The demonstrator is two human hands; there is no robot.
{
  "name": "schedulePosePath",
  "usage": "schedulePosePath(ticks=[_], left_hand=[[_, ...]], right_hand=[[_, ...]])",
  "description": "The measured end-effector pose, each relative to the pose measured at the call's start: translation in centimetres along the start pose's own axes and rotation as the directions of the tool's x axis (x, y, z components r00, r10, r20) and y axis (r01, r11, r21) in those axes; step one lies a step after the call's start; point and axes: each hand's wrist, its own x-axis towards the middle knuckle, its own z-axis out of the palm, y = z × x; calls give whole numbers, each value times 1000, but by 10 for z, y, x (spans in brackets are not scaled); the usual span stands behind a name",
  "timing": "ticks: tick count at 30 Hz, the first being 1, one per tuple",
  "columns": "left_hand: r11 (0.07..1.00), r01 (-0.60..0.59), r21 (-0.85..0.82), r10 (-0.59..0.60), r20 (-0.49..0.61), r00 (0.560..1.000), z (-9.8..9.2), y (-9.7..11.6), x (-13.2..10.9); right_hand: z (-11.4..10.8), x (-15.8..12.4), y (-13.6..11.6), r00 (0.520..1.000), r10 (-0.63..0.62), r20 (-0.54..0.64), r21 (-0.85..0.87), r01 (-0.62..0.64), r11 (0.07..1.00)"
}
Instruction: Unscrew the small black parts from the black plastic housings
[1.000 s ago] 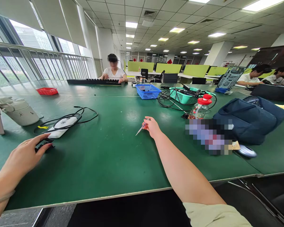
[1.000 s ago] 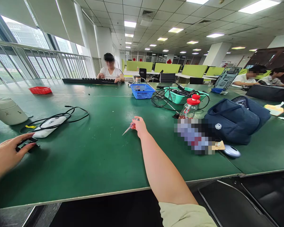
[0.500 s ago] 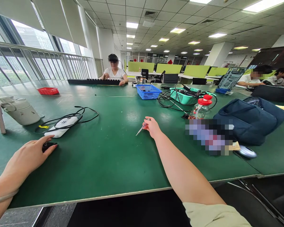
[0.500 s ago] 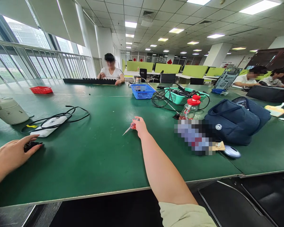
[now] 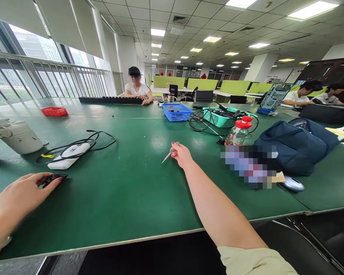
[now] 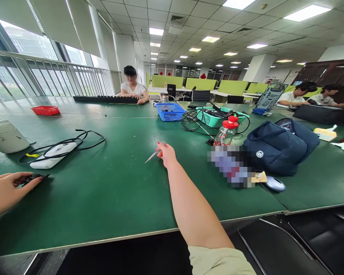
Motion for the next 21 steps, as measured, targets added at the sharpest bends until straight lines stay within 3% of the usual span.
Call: schedulePosePath(ticks=[1,2,4,6,7,9,12,15,18,21], left_hand=[[999,-35,-8,35,-5,999,-9,11,-6],[988,-146,-58,146,3,989,-19,25,-12],[934,-301,-195,291,-78,954,-40,60,-26],[822,-473,-317,469,-94,878,-58,102,-38],[753,-551,-360,571,-58,819,-65,124,-43],[650,-643,-405,684,-58,727,-71,170,-48],[559,-716,-419,772,-54,634,-64,232,-50],[509,-742,-436,811,-46,583,-45,276,-49],[490,-737,-465,811,-66,581,-24,295,-48],[481,-717,-504,800,-81,594,-9,296,-44]], right_hand=[[0,1,0,1000,2,0,16,-2,1000],[1,2,0,1000,2,-5,30,-2,1000],[0,4,0,1000,-5,-31,57,7,998],[-1,6,0,998,-21,-66,80,26,996],[-2,6,-1,996,-29,-82,89,36,995],[-5,7,-3,994,-39,-105,102,50,994],[-9,6,-6,994,-47,-99,106,58,993],[-9,4,-7,994,-56,-90,122,67,990],[-4,2,-7,995,-87,-53,123,93,988],[1,0,-6,989,-151,10,43,150,988]])
